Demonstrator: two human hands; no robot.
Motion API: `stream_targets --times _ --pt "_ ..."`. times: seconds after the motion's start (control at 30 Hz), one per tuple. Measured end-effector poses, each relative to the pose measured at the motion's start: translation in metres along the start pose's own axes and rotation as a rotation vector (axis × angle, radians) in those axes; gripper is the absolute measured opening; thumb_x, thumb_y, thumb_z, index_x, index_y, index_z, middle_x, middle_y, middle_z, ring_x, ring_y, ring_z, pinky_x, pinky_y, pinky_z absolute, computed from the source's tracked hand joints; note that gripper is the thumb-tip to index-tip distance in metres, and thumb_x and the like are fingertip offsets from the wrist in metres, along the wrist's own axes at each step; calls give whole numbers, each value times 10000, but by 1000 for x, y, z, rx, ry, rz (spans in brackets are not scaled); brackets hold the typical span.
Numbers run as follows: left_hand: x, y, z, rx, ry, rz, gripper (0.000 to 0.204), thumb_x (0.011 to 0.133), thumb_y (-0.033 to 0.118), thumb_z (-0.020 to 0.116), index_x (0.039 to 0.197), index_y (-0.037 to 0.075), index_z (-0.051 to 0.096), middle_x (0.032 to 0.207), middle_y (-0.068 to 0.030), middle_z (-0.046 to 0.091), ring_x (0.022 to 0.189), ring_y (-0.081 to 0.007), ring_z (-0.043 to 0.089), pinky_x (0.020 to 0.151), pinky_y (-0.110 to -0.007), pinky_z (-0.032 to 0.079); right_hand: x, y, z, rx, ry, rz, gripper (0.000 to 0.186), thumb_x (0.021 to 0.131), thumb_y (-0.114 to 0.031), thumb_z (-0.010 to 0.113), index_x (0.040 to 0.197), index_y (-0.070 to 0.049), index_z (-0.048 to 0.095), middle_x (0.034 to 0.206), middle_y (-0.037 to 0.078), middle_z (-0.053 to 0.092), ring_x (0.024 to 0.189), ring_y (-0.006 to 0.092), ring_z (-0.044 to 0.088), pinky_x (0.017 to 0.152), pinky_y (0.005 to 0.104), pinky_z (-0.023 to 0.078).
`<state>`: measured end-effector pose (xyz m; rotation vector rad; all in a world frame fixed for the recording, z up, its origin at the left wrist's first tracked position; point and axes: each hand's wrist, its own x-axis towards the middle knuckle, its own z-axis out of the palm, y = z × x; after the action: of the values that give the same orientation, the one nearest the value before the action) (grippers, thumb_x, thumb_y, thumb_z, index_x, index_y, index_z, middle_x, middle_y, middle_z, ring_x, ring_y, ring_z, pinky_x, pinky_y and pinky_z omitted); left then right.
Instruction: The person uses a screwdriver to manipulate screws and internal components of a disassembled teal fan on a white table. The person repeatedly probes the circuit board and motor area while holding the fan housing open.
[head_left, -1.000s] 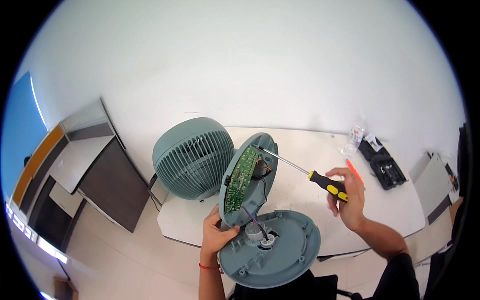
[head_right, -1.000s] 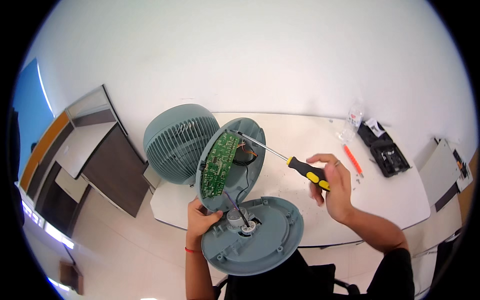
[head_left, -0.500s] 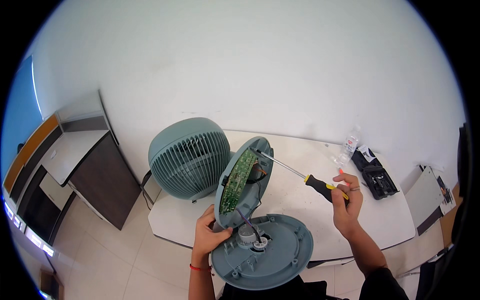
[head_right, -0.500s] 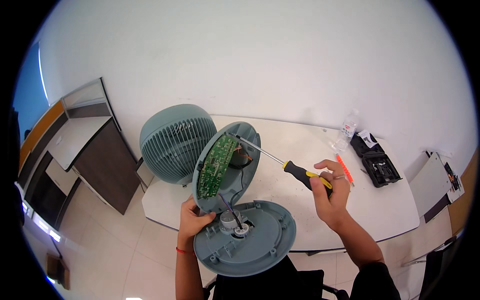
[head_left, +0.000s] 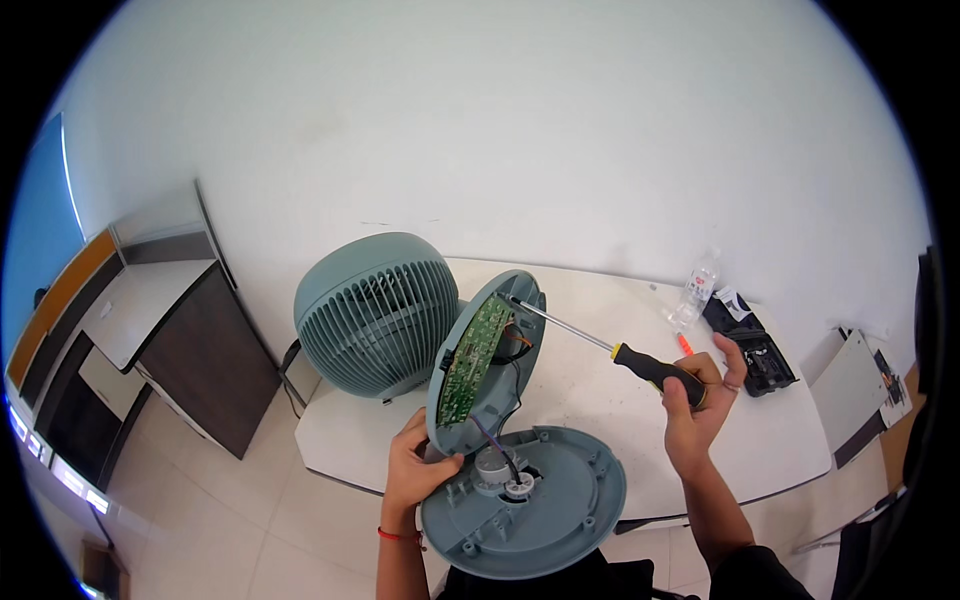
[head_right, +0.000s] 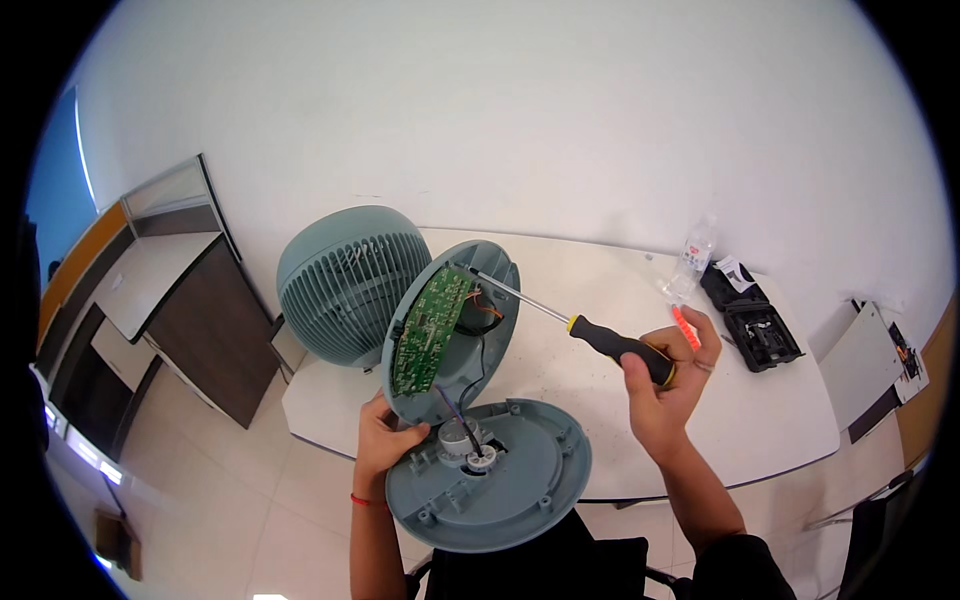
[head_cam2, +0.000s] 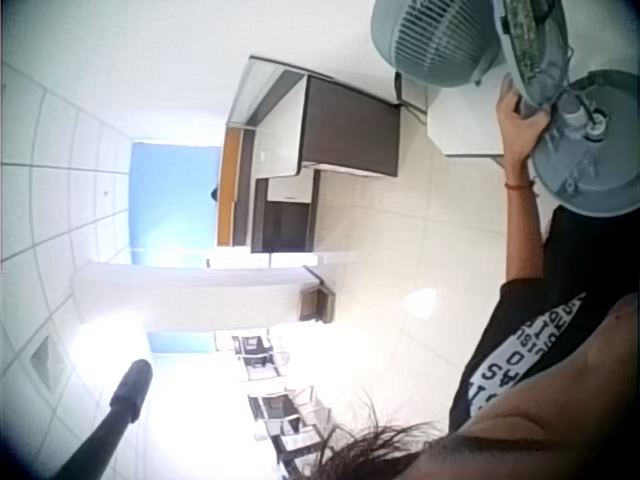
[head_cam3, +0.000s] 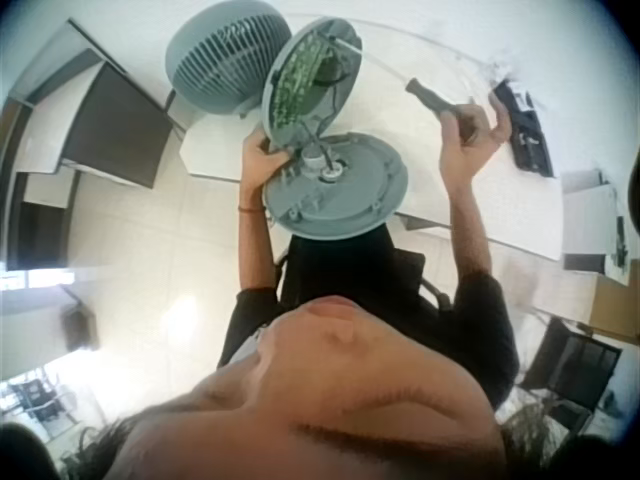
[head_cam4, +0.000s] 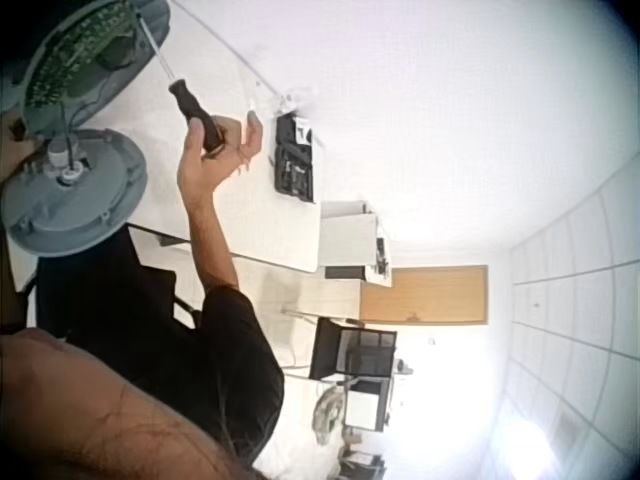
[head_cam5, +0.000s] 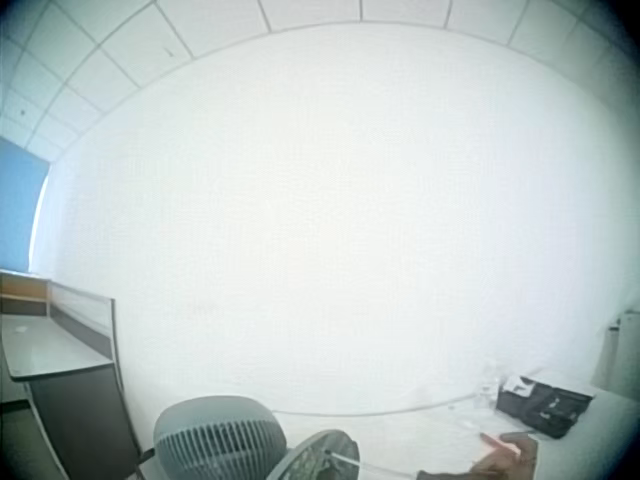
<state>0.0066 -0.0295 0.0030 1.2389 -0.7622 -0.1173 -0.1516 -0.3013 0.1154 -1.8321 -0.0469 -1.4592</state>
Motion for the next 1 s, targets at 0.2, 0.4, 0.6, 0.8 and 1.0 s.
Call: stream_targets --times 0.2,0.4,0.6,0.8,1.0 --pt "0 2 0 11 10 18 421 662 -38 713 1082 -61 693 1180 -98 605 1122 -204 573 983 -310 417 -8 1 -9 132 -86 185 540 964 -158 561 1414 -2 306 841 56 533 618 72 457 610 199 411" --pt "1 -1 0 -14 3 0 443 657 -47 710 1099 -62 690 1169 -92 608 1114 -203 575 985 -307 414 0 8 -3 -134 15 -131 538 960 -157 570 1415 -21 317 788 24 510 606 72 464 577 206 408" --pt "0 0 -2 -15 1 10 435 660 -46 708 1094 -65 690 1163 -89 608 1107 -195 573 981 -304 414 -10 -4 -15 101 -118 321 632 949 -205 610 1454 -16 279 843 53 538 716 111 528 674 235 438" --pt "-1 2 -2 2 6 6 431 655 -41 708 1086 -65 693 1156 -90 613 1104 -194 573 976 -303 416 -12 -5 0 92 -56 163 562 970 -182 555 1445 -31 295 902 74 544 730 115 527 702 244 458" --pt "2 0 1 -6 -3 17 434 651 -34 710 1084 -62 698 1167 -95 616 1104 -197 581 972 -308 427 -16 3 3 -5 33 10 638 890 -85 639 1429 -32 303 938 83 519 812 138 526 792 258 438"
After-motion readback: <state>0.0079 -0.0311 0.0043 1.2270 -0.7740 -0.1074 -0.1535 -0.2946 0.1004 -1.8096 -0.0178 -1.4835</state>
